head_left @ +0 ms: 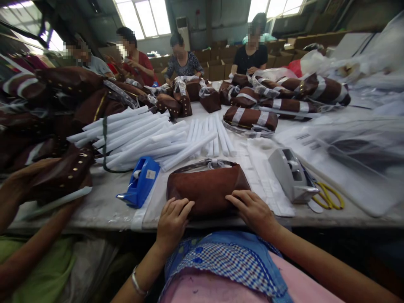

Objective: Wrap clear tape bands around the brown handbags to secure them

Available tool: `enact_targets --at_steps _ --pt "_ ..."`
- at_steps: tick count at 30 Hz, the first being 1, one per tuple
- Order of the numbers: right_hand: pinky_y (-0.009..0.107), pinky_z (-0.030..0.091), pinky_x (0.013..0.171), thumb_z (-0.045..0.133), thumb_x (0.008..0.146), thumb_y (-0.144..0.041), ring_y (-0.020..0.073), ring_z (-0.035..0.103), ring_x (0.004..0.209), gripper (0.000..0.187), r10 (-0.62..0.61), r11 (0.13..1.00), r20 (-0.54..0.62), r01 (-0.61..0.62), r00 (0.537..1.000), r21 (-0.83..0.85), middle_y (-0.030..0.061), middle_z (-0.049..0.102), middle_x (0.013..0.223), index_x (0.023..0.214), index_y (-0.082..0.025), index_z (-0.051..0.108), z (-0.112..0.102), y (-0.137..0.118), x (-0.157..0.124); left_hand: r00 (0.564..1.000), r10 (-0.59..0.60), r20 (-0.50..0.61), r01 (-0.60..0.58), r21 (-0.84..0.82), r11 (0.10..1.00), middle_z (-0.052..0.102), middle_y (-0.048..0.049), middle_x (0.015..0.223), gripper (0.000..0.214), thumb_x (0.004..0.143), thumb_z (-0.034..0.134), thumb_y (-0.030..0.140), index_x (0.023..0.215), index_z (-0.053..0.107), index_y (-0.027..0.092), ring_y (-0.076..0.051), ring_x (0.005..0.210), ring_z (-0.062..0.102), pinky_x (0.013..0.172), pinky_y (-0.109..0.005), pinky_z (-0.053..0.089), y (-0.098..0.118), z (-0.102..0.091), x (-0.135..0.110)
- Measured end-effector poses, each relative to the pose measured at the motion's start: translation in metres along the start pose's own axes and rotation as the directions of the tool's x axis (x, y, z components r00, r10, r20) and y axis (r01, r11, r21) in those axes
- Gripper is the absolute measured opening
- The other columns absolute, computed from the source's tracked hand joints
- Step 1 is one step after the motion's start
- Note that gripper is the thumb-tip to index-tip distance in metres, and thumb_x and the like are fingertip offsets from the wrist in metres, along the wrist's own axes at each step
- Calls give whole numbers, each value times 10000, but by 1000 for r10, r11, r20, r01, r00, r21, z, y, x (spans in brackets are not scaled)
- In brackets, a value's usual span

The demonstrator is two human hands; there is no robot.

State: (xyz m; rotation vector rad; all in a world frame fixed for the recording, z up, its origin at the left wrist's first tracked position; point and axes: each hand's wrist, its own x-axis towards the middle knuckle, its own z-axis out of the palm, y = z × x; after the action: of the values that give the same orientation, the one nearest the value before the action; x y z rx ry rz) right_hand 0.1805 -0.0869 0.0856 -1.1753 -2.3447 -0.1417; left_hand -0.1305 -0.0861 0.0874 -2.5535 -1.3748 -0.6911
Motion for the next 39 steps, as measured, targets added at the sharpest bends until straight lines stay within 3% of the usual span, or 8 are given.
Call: enact_targets --at_steps 5,10,15,18,22,26,34,39 --pt "337 456 707 507 941 -83 193 546 799 214 -62 996 -149 72 987 57 61 681 899 1033 -172 678 29 10 -11 996 39 -80 -40 -16 999 725 -2 928 265 908 515 56 1004 684 235 -175 834 603 734 -345 395 6 19 2" --pt "339 455 725 522 944 -84 195 545 811 204 -122 992 -134 126 984 26 68 686 917 1045 -162 680 32 16 -11 998 53 -17 -53 13 999 690 12 819 238 896 516 48 916 667 231 -182 761 553 662 -353 350 7 20 8" --pt "381 456 975 494 949 -48 221 577 1051 347 -266 963 -59 263 962 -55 100 695 1113 1261 -131 619 1 27 -12 996 86 -20 -86 40 996 709 -17 961 226 922 516 81 1046 660 204 -188 861 565 823 -360 410 4 16 5" --pt "354 466 947 462 961 -57 207 583 1024 348 -288 957 -70 284 955 -57 96 698 1096 1256 -143 626 -7 34 -13 993 116 5 -116 61 991 698 -22 988 381 919 490 55 1255 599 199 -185 870 566 823 -352 424 2 18 5" --pt "307 452 764 474 973 -86 170 550 817 240 -234 972 -105 234 967 -12 56 688 904 1032 -174 688 13 39 -9 984 109 142 -120 74 990 648 4 869 651 872 470 -3 1465 431 264 -177 772 539 668 -323 407 1 23 13" --pt "308 327 607 482 977 -100 154 420 643 264 -210 978 -192 208 959 -34 10 580 659 826 -194 677 41 39 -8 974 88 209 -104 65 992 615 8 837 698 863 480 -4 1486 407 302 -179 776 527 664 -320 410 -2 28 20" --pt "303 301 606 478 985 -100 150 401 646 254 -228 972 -207 234 951 5 6 568 665 829 -191 656 52 43 -11 963 266 -47 -261 84 962 649 24 863 583 963 516 98 1481 408 342 -111 746 568 702 -298 387 -17 65 -4" --pt "298 305 601 428 980 -86 153 399 638 307 -239 971 -178 240 955 -18 2 520 651 766 -194 619 46 42 -7 966 248 -75 -238 124 963 625 21 806 546 961 511 91 1455 453 317 -115 703 555 668 -291 384 -14 74 -2"
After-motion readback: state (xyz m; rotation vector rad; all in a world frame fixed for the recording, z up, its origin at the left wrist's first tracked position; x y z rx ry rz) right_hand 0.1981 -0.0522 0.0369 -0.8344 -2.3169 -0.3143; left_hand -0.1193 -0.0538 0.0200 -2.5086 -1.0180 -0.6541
